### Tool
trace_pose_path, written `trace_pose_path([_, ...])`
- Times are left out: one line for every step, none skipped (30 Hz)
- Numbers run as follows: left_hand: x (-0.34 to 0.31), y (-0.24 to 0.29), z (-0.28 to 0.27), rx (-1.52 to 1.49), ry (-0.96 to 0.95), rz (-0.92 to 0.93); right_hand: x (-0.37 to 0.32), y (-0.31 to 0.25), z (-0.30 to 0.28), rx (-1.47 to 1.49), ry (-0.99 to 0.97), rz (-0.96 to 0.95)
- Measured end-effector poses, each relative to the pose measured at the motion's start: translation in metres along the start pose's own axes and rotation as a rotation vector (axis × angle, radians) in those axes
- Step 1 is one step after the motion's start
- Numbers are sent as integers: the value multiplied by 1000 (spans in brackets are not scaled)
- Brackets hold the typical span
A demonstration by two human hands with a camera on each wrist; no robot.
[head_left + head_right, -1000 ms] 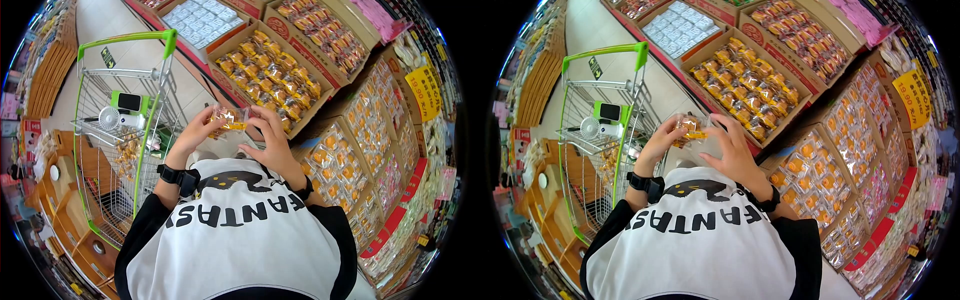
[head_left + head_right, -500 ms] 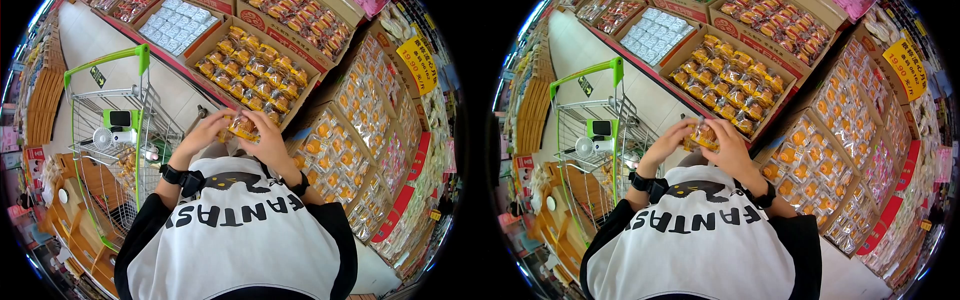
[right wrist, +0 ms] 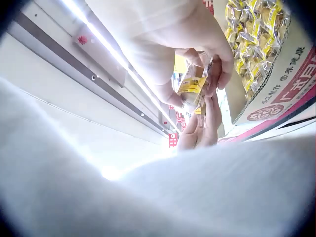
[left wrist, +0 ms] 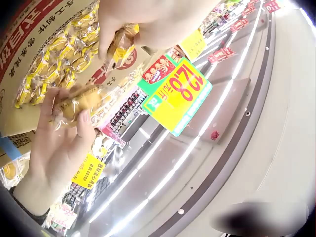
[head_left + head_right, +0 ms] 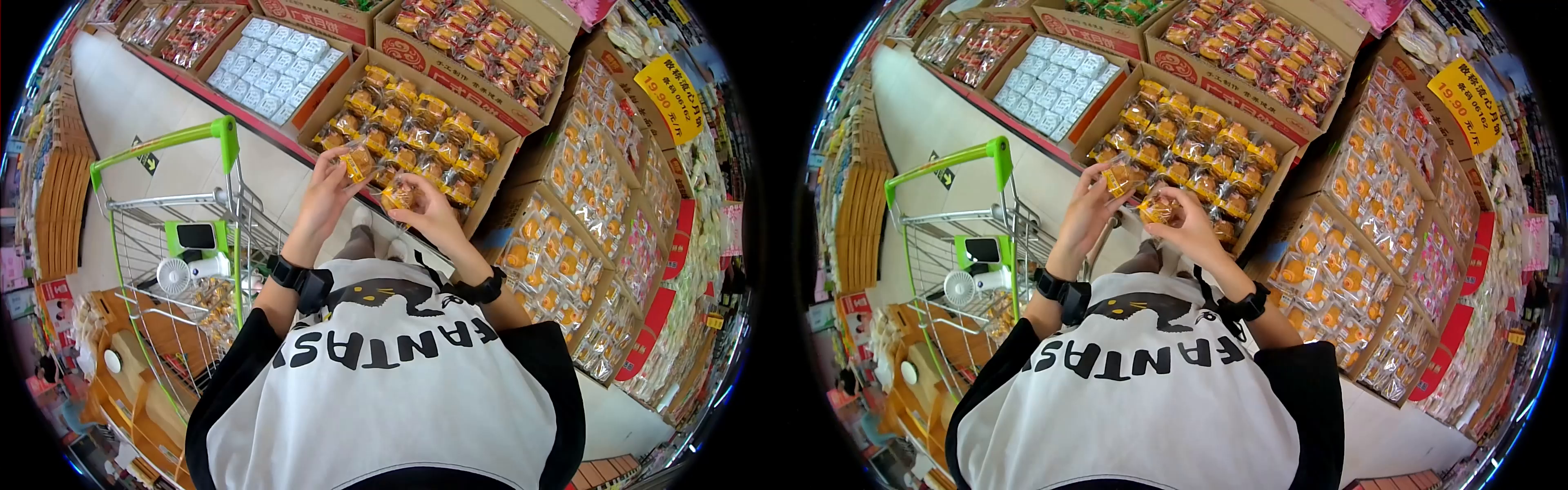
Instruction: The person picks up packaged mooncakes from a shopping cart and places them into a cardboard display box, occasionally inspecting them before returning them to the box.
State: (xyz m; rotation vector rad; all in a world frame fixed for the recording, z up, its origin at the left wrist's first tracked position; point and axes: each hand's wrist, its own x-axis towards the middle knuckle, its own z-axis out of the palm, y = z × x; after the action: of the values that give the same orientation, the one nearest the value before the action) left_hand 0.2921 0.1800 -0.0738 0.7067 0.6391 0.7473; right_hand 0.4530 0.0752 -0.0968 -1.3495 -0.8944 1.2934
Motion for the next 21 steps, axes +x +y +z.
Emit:
trace_pose_path([7, 0, -3, -32, 5, 2, 5, -4, 2, 1, 9, -1])
trace_pose_path([14, -1, -5, -31, -2, -1, 10, -11, 5, 48, -51, 23])
trace_pose_path([21, -1, -6, -17, 31, -12, 15, -16, 8, 95, -112, 47])
trace_pose_path([27, -1, -9, -2, 63, -21, 20, -18, 10, 123, -131, 69])
trace_pose_path([32, -2, -13, 0, 57, -25, 26, -18, 12, 123, -125, 68])
trace_pose_path([38, 0, -15, 108, 100, -52, 32, -15, 14, 143, -138, 38])
trace_pose_path([43, 2, -16, 218, 142, -77, 39, -13, 16, 163, -151, 6])
trace_pose_path([47, 3, -15, 201, 129, -81, 47, -10, 16, 41, -128, -52])
trace_pose_path([53, 2, -16, 204, 120, -83, 52, -13, 16, 41, -120, -56])
trace_pose_path([59, -1, -19, 183, 126, -101, 58, -16, 17, 94, -105, 13])
trace_pose_path([64, -2, -20, 161, 133, -119, 63, -19, 17, 148, -91, 82])
trace_pose_path([68, -1, -18, 177, 160, -124, 73, -9, 15, 85, -81, 38])
trace_pose_path([73, 0, -20, 180, 153, -127, 82, -1, 13, 87, -74, 35])
trace_pose_path([79, -1, -24, 184, 153, -138, 90, 6, 11, 5, -43, -6])
trace_pose_path([86, -3, -28, 190, 153, -149, 97, 9, 10, -76, -13, -49])
trace_pose_path([92, -3, -33, 196, 146, -149, 104, 12, 9, -137, 20, -60])
trace_pose_path([98, -5, -38, 196, 155, -158, 110, 13, 8, -134, 28, -66])
trace_pose_path([109, -2, -39, 199, 157, -168, 121, 10, 5, -191, 24, -42])
trace_pose_path([114, -2, -40, 195, 167, -178, 125, 8, 3, -251, 13, -12])
trace_pose_path([119, -2, -41, 194, 166, -182, 129, 7, 3, -303, 39, -47])
trace_pose_path([124, -2, -42, 195, 163, -184, 133, 6, 2, -303, 43, -47])
